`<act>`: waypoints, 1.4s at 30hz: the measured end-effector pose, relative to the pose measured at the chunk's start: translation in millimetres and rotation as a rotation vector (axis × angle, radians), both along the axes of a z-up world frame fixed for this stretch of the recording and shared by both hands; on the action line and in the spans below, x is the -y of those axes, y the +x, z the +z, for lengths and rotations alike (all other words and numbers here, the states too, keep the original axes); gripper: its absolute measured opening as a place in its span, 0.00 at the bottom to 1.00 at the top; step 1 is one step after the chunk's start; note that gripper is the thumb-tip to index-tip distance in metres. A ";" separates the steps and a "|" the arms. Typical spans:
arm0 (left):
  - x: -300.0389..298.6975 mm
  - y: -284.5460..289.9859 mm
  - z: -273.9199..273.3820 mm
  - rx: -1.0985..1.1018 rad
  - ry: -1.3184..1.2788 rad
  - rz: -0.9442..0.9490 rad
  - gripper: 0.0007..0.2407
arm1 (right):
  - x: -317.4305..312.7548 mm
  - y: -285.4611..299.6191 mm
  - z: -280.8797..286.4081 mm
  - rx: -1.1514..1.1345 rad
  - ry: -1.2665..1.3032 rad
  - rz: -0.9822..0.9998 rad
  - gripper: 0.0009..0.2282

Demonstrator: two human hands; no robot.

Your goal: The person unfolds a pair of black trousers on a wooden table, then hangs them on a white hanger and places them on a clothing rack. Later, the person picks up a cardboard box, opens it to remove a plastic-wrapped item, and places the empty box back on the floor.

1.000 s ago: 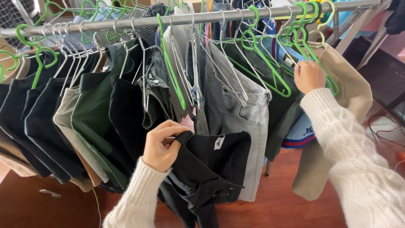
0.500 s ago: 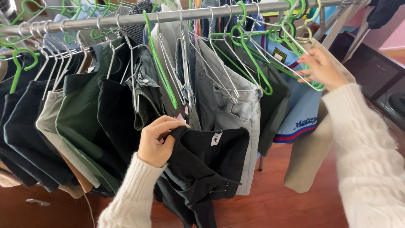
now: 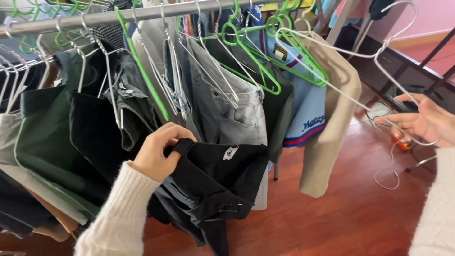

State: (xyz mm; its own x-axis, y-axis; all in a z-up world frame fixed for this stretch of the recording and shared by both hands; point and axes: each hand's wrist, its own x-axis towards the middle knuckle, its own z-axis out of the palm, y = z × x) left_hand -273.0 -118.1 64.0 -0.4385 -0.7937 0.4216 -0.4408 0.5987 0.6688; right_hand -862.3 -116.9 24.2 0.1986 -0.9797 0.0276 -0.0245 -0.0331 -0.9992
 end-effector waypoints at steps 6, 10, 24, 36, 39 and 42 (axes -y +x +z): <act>-1.6 -1.5 4.1 -0.082 0.167 0.039 0.13 | -18.8 56.5 20.1 -0.036 -0.096 0.587 0.19; -1.9 8.4 1.4 -0.076 0.190 0.046 0.16 | -21.9 89.2 23.4 -0.326 0.049 0.337 0.18; -18.9 32.9 -8.7 -0.120 0.154 -0.234 0.06 | 22.7 119.6 -10.9 -0.356 -0.043 0.721 0.15; -25.6 34.0 -7.2 -0.112 0.310 -0.192 0.05 | 37.9 169.9 -35.1 -0.148 -0.045 0.984 0.15; -24.8 36.6 -11.9 -0.133 0.342 -0.212 0.04 | 39.6 179.6 -49.1 -0.019 -0.075 1.010 0.15; -25.7 38.8 -15.1 -0.117 0.326 -0.221 0.04 | 44.2 178.6 -68.0 0.031 0.021 1.006 0.14</act>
